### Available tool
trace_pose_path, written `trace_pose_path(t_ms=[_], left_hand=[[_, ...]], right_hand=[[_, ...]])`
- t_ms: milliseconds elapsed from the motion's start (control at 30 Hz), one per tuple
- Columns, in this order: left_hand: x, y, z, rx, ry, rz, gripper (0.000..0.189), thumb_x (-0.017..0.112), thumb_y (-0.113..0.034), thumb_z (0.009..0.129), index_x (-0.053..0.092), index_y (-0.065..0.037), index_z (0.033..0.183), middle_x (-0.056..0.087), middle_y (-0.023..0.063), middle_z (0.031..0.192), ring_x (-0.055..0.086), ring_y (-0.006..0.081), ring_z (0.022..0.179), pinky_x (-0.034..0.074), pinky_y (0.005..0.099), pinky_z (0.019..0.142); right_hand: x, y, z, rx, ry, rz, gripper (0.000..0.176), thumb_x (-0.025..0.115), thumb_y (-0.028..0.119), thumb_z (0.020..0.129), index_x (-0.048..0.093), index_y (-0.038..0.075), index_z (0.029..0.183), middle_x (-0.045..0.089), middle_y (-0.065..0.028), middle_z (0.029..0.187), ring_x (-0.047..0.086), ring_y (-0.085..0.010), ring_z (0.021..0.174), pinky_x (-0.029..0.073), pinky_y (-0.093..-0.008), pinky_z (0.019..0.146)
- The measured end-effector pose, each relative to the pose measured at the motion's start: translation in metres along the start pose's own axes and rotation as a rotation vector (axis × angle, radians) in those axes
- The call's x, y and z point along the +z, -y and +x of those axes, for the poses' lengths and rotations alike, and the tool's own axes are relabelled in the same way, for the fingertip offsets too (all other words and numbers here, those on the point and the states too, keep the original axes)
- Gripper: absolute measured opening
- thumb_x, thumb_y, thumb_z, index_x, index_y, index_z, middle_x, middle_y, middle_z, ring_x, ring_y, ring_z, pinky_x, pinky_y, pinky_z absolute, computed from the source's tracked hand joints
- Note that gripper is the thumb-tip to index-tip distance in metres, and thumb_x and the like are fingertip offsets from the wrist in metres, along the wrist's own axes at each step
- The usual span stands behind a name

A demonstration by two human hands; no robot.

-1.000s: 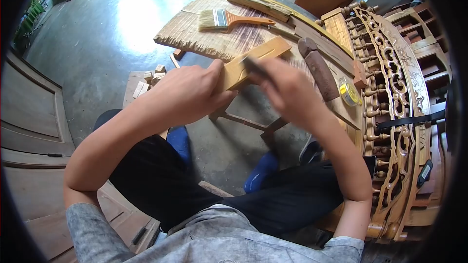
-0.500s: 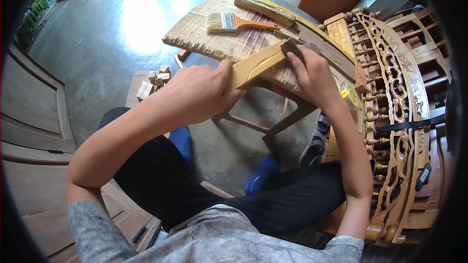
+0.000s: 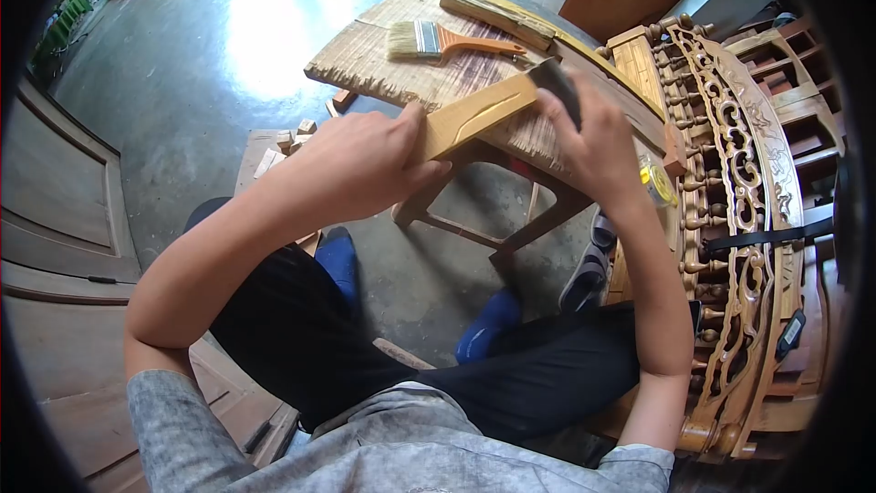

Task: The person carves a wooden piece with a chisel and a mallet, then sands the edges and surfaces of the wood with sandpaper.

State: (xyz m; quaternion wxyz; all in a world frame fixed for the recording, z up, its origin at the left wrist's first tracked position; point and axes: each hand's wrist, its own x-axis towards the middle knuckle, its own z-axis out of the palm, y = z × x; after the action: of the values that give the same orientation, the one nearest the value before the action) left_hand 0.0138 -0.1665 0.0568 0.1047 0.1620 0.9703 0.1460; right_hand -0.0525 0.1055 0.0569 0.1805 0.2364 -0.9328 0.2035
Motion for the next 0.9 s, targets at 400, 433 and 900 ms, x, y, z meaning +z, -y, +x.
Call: trace_pose_path(t_ms=[400, 433, 900], left_hand=[[0.006, 0.011, -0.001, 0.075, -0.086, -0.004, 0.066, 0.058, -0.048, 0.105, 0.044, 0.004, 0.145, 0.069, 0.0257, 0.113, 0.070, 0.0391, 0.100, 0.055, 0.0471, 0.087], [0.005, 0.011, -0.002, 0.077, -0.079, -0.001, 0.065, 0.058, -0.048, 0.105, 0.045, 0.003, 0.144, 0.069, 0.0258, 0.114, 0.070, 0.0391, 0.100, 0.055, 0.0471, 0.088], [0.006, 0.021, -0.013, 0.157, -0.298, 0.013, 0.050, 0.062, -0.043, 0.105, 0.052, -0.004, 0.135, 0.069, 0.0242, 0.113, 0.070, 0.0386, 0.099, 0.055, 0.0475, 0.088]], right_hand=[[-0.006, -0.031, 0.010, 0.027, -0.110, -0.041, 0.060, 0.065, 0.026, 0.099, 0.043, 0.011, 0.153, 0.064, -0.0260, 0.131, 0.066, -0.0429, 0.119, 0.053, -0.0492, 0.099], [-0.007, -0.031, 0.011, 0.065, -0.111, -0.015, 0.061, 0.066, 0.025, 0.099, 0.042, 0.011, 0.154, 0.062, -0.0255, 0.134, 0.065, -0.0416, 0.121, 0.053, -0.0484, 0.100], [-0.013, -0.045, -0.029, -0.101, -0.108, -0.100, 0.063, 0.067, 0.022, 0.098, 0.044, 0.015, 0.156, 0.055, -0.0167, 0.141, 0.054, -0.0347, 0.134, 0.040, -0.0483, 0.112]])
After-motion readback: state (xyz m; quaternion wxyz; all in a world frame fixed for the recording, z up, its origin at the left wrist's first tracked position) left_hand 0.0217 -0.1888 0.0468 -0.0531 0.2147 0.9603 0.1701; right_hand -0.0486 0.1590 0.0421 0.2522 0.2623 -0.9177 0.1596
